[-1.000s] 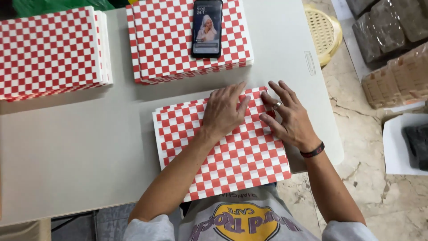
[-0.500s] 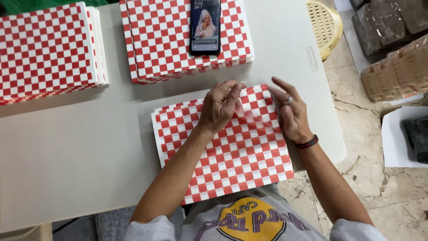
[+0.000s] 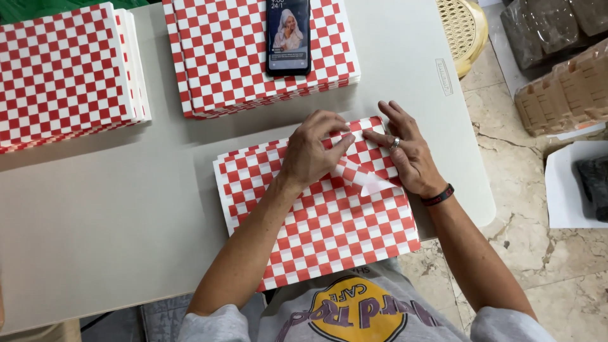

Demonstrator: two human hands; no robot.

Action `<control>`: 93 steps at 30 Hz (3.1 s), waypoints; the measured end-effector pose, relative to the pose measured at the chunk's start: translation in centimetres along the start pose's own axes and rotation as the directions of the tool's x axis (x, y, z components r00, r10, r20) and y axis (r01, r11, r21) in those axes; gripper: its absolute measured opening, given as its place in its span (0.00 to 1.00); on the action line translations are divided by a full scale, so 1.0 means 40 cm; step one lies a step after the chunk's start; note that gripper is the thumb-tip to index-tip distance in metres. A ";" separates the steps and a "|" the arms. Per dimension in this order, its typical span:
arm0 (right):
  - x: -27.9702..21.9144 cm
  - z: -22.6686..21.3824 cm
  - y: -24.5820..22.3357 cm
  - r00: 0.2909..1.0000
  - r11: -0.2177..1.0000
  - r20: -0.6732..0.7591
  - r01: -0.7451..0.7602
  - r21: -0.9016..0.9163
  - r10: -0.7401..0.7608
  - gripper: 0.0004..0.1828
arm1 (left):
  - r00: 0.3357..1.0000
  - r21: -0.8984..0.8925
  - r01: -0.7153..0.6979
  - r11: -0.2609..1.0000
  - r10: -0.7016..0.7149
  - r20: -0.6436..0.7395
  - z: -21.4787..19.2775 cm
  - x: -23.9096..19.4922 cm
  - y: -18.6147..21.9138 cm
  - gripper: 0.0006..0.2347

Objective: Folding checkered paper sheets into triangular shapes for packaging or food service.

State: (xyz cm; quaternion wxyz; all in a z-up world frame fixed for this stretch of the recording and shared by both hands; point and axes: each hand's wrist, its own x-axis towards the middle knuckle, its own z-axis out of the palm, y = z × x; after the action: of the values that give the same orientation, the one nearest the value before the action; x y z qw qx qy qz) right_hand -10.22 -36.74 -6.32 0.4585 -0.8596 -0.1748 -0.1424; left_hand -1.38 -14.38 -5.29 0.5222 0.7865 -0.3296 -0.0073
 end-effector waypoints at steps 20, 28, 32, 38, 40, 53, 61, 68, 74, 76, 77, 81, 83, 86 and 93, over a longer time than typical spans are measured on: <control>0.008 -0.015 -0.012 0.998 1.000 -0.062 0.024 -0.010 -0.025 0.37 | 0.991 0.011 0.048 0.999 -0.049 0.121 -0.027 0.004 0.027 0.10; 0.001 -0.021 -0.008 0.995 1.000 -0.096 0.019 0.011 -0.018 0.37 | 0.990 -0.086 0.037 0.996 -0.025 0.140 -0.024 0.001 0.003 0.02; -0.002 -0.018 -0.001 0.997 1.000 -0.069 -0.017 -0.009 0.016 0.33 | 0.983 -0.101 -0.077 0.992 0.093 0.157 -0.037 -0.001 -0.012 0.02; -0.001 -0.011 -0.011 0.999 0.998 -0.026 -0.048 -0.033 0.048 0.28 | 0.978 -0.258 -0.033 0.966 0.084 0.191 -0.039 -0.004 -0.054 0.12; 0.000 -0.010 -0.010 0.999 0.998 -0.012 -0.047 -0.033 0.046 0.27 | 0.980 -0.240 -0.036 0.970 0.082 0.181 -0.039 -0.001 -0.048 0.17; 0.001 -0.021 -0.019 0.998 0.997 -0.032 -0.049 0.066 0.051 0.38 | 0.993 -0.005 -0.098 0.995 0.098 0.058 -0.043 0.000 -0.020 0.04; -0.008 -0.010 0.015 0.997 0.999 -0.061 -0.036 0.014 0.037 0.33 | 0.988 -0.154 -0.043 0.987 0.064 0.138 -0.052 -0.003 -0.051 0.15; 0.003 -0.009 -0.001 0.999 0.999 -0.039 -0.031 -0.032 0.030 0.31 | 0.988 -0.038 -0.032 0.999 0.038 0.152 -0.054 0.005 -0.020 0.15; 0.000 -0.012 0.003 0.995 0.998 -0.098 -0.022 0.058 0.027 0.31 | 0.995 -0.040 -0.031 0.999 0.035 0.095 -0.040 0.003 -0.034 0.08; -0.002 -0.015 0.000 0.991 0.995 -0.132 -0.017 0.101 0.031 0.34 | 0.997 -0.049 -0.012 0.999 0.016 0.076 -0.040 0.003 -0.030 0.10; 0.000 -0.016 -0.004 0.985 0.999 -0.174 0.000 0.047 0.009 0.29 | 0.997 -0.056 -0.005 0.998 0.009 0.078 -0.041 0.003 -0.028 0.13; 0.035 -0.020 -0.017 0.987 0.995 -0.149 -0.054 0.086 0.067 0.03 | 0.996 -0.030 -0.026 0.999 0.028 0.082 -0.030 0.011 -0.040 0.08; 0.050 -0.028 -0.049 0.986 0.987 -0.130 -0.089 0.131 0.106 0.01 | 0.997 -0.029 -0.017 0.999 0.020 0.075 -0.025 0.004 -0.048 0.07; 0.071 -0.029 -0.065 0.985 0.979 -0.115 -0.108 0.173 0.129 0.03 | 0.999 -0.012 -0.022 1.000 0.023 0.045 -0.024 0.007 -0.045 0.07; 0.059 -0.005 -0.069 0.966 0.961 -0.168 -0.156 0.228 0.196 0.05 | 0.994 0.081 -0.084 0.993 0.079 0.072 -0.027 0.009 -0.002 0.09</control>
State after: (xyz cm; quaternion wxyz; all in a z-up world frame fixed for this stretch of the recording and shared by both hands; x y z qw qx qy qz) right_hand -9.32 -35.08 -3.20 0.5734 -0.8002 -0.0672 -0.1624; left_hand -0.68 -13.68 -4.75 0.4769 0.7929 -0.3792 0.0008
